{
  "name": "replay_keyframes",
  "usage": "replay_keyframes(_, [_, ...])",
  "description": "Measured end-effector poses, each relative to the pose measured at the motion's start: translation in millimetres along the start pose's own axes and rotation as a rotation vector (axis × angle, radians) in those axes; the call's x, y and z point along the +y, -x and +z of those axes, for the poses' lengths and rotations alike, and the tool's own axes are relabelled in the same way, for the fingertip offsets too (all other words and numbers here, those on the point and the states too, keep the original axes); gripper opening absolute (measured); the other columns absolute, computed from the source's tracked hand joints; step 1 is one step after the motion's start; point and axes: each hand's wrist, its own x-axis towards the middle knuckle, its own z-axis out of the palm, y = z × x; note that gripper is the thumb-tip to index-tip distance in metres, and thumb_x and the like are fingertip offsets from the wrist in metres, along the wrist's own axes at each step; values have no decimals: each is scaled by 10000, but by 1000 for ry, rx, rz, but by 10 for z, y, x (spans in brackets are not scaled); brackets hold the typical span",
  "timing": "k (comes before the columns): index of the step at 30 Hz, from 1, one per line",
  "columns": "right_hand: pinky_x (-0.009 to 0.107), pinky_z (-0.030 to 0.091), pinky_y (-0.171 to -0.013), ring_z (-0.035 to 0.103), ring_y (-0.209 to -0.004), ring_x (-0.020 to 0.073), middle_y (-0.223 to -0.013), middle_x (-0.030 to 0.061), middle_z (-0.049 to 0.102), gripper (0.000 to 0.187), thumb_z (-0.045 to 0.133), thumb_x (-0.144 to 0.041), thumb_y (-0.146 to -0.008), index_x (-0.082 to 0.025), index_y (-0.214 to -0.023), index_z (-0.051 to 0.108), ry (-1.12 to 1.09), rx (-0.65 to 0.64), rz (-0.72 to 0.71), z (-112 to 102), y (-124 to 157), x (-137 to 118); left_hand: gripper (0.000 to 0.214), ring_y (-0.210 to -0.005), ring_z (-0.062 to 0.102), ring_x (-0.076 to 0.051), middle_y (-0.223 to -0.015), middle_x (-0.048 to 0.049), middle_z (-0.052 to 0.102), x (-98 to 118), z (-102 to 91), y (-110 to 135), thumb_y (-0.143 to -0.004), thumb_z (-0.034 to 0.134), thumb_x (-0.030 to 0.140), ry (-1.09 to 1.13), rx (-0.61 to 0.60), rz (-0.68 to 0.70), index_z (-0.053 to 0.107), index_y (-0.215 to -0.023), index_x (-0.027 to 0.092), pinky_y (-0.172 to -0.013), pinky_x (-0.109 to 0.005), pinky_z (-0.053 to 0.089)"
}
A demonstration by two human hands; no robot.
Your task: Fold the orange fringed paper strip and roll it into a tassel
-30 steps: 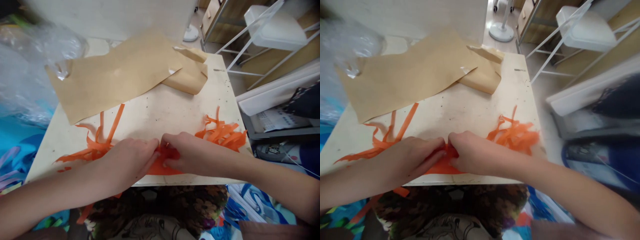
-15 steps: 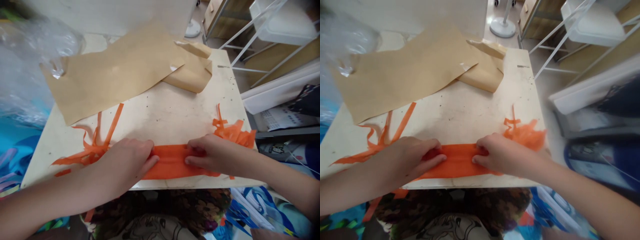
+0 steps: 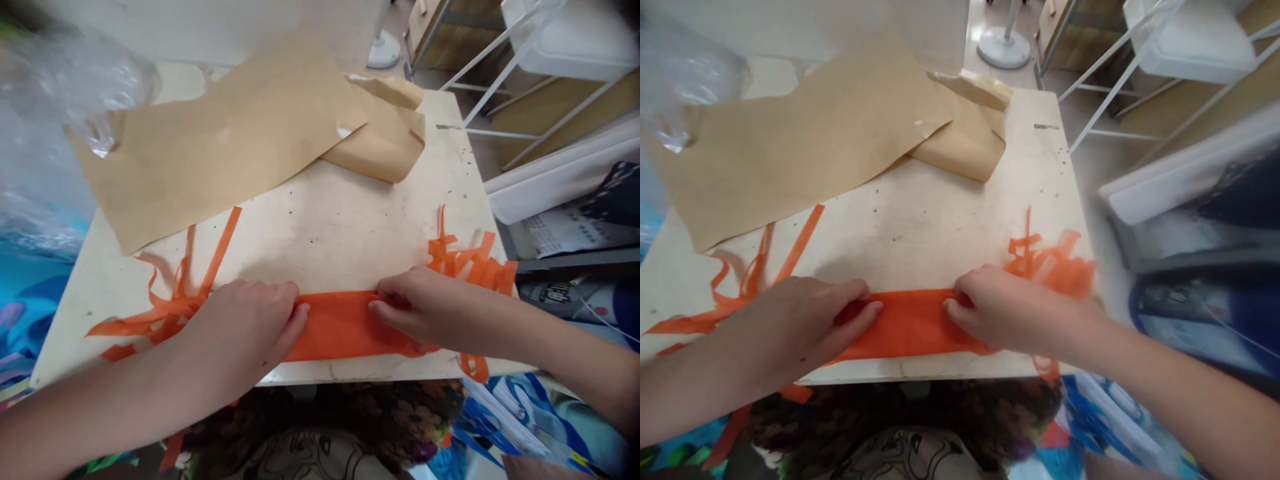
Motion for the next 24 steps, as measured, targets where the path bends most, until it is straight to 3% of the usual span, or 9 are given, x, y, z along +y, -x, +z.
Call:
replay_keyframes(11, [200, 235, -368, 307, -381, 53, -443, -24, 423, 354, 306, -382, -770, -172, -507, 415, 50, -58, 15, -47, -43, -82, 367, -371, 262, -79, -408, 8, 347, -4, 29, 30, -751, 272, 416, -85, 7, -56, 439, -547, 161, -420, -234, 146])
replay_keyframes(17, [222, 230, -372, 294, -376, 57, -428, -16, 405, 337, 322, -356, -766, -174, -498, 414, 45, -27, 11, -36, -53, -57, 369, -377, 338, -104, -411, -7, 391, -10, 50, 15, -757, 271, 414, -108, 28, -26, 443, -547, 164, -407, -234, 168])
replay_keyframes(24, [209, 234, -352, 316, -362, 53, -427, -16, 425, 307, 335, -328, -747, -167, -498, 416, 75, -44, 69, -45, -57, -117, 313, -345, 363, -106, -376, 13, 374, -3, 116, 42, -779, 318, 321, -215, 172, 71, 446, -543, 160, -379, -225, 161])
